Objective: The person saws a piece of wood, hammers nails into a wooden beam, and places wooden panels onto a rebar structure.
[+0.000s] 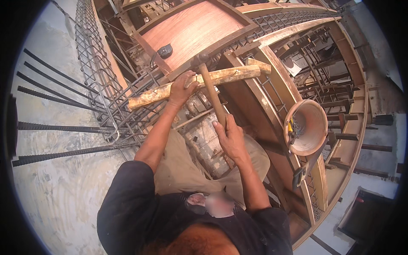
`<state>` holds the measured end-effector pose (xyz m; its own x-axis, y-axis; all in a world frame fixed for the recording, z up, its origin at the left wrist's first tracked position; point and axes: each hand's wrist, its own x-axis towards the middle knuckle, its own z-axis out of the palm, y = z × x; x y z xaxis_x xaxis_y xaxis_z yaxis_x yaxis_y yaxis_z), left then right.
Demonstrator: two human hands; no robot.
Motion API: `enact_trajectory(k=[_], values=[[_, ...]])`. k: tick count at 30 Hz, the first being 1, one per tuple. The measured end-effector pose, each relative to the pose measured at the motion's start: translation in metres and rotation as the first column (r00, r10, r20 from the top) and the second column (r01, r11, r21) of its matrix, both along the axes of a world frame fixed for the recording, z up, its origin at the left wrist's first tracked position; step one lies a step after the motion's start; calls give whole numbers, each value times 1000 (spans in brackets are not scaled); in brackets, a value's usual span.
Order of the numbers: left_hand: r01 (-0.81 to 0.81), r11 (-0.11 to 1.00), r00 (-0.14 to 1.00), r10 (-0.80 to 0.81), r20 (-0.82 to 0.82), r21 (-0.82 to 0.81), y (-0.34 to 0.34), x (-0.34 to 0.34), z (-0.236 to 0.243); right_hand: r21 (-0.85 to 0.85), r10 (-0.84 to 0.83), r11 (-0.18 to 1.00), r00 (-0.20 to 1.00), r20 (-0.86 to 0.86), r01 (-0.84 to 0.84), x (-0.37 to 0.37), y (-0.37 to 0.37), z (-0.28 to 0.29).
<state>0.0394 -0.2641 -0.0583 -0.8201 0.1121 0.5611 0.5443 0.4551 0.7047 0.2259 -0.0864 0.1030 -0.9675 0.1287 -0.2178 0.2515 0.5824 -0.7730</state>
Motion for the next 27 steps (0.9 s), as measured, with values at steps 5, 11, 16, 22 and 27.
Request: enact_trajectory(k=[5,11,16,22,27], values=[[48,841,996,0,90,-539,-21,16,19,-210,-86,977,947,-310,20,9,8,57],[33,831,998,0,59,-555,-26,15,1,-332,-216,900,373,-902,-282,-17,-15,111],[22,875,1000,-28,-5,-483,-7,8,10,300,-38,954,980,198,-23,-19,9,-21],[2,850,1000,12,23,-526,-30,14,-2,-303,-129,953,895,-427,-7,-31,-8,110],[22,867,999,-1,41,-498,-22,13,4,-280,-129,905,421,-898,-321,-43,-14,102]])
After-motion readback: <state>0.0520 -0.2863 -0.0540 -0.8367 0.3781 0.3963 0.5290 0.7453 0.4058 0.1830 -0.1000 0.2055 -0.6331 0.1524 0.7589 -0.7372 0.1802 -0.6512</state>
